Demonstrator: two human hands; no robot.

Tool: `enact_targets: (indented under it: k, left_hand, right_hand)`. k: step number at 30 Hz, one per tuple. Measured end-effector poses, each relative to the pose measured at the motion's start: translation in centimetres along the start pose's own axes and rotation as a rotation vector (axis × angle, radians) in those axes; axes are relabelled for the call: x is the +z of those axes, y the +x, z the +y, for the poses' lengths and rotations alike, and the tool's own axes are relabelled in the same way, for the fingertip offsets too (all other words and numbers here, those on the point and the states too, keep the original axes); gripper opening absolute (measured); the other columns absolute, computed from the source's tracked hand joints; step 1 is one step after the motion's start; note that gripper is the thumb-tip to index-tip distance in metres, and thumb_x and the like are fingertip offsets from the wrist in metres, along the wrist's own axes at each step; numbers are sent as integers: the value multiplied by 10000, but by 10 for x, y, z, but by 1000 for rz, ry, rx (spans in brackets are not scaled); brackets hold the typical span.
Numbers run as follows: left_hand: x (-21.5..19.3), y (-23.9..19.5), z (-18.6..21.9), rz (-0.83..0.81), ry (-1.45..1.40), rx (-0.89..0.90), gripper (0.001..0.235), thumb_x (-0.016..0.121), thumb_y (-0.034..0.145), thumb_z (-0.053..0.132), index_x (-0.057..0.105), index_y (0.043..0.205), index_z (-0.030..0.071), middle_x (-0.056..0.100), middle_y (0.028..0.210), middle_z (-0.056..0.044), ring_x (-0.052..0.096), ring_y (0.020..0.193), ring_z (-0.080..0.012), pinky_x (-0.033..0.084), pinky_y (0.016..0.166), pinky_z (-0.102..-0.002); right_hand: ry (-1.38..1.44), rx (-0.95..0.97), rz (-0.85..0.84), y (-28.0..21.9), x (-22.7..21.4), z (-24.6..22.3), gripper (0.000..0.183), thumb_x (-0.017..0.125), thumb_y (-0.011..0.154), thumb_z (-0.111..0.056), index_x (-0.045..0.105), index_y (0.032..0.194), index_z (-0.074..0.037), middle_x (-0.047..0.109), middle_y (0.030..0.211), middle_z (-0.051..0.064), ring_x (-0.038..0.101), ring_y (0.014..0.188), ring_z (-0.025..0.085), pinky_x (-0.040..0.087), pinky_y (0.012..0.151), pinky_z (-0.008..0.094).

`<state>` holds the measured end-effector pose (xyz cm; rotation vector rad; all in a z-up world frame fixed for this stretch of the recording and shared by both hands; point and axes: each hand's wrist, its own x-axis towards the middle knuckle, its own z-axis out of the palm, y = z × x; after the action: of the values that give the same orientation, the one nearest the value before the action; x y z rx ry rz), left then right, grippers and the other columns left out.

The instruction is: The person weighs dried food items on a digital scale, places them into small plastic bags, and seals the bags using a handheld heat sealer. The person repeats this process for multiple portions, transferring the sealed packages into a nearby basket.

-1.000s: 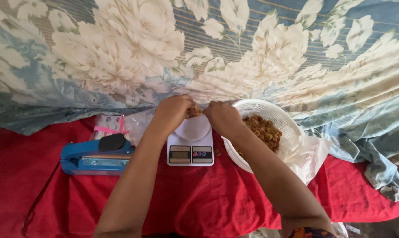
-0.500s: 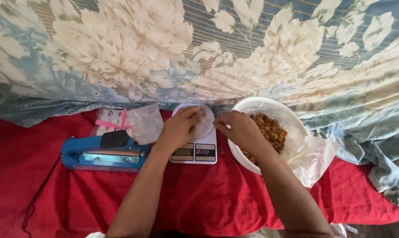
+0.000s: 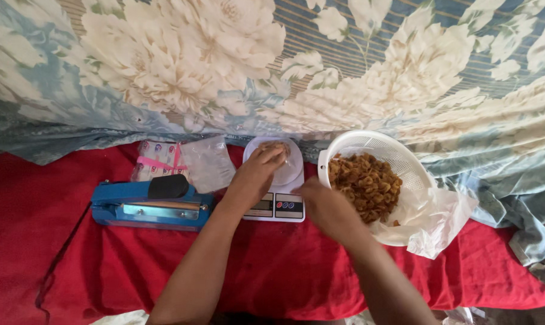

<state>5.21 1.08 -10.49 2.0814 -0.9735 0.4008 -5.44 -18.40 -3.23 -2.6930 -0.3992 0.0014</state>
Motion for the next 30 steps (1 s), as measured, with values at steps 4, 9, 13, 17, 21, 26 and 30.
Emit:
enact_targets:
  k: [4,9,13,17,21,26,30]
  left_hand:
    - [-6,3,9,104,-75,-40,461,621,847,-46,646,1306,-9,611,1376,-121,567,1232,-346,500,1015,-422]
    - [-19,10,22,192,-148,-89,420,639,850,-36,665,1268,-10,656,1314,-107,629,1086,-327,527,930,-399]
    - [-25,23,33,202,-78,-83,413,658,818,-27,678,1230,-15,663,1280,-114,625,1109,-333,517,963,-417]
    - [-33,41,46,189,-67,-97,394,670,821,-16,681,1214,-20,664,1257,-126,624,1136,-337,513,973,-421]
    - [-46,55,55,161,-51,-113,384,660,818,-23,698,1200,-14,674,1243,-123,627,1126,-337,514,973,-420]
    - [-50,50,56,99,-87,-133,352,666,807,-17,708,1156,-26,692,1221,-133,639,1103,-349,522,942,-427]
    - [-44,47,49,39,-52,-140,319,700,798,32,725,1111,-27,699,1191,-137,640,1047,-359,518,924,-443]
  right_hand:
    - [-171,36,-77,-13,60,-10,464,566,845,-24,662,1291,-108,611,1091,177,646,1004,371,554,793,487]
    - [-254,90,-65,-18,84,-1,574,556,822,15,630,1369,-141,592,1120,178,613,1055,361,549,849,459]
    - [-239,96,-99,-20,88,1,593,565,807,8,612,1381,-131,584,1104,175,604,1049,357,533,866,465]
    - [-175,34,6,-21,85,3,585,596,788,20,648,1352,-125,590,1066,161,607,1036,354,527,875,466]
    - [-27,-7,90,-22,60,12,528,620,787,44,693,1283,-123,610,1030,134,629,965,327,531,844,441]
    - [116,-63,132,-8,35,21,434,636,838,25,697,1254,-83,639,1050,126,667,888,317,539,772,422]
    - [175,0,120,5,35,24,408,612,873,20,698,1259,-81,630,1032,132,670,859,327,544,743,427]
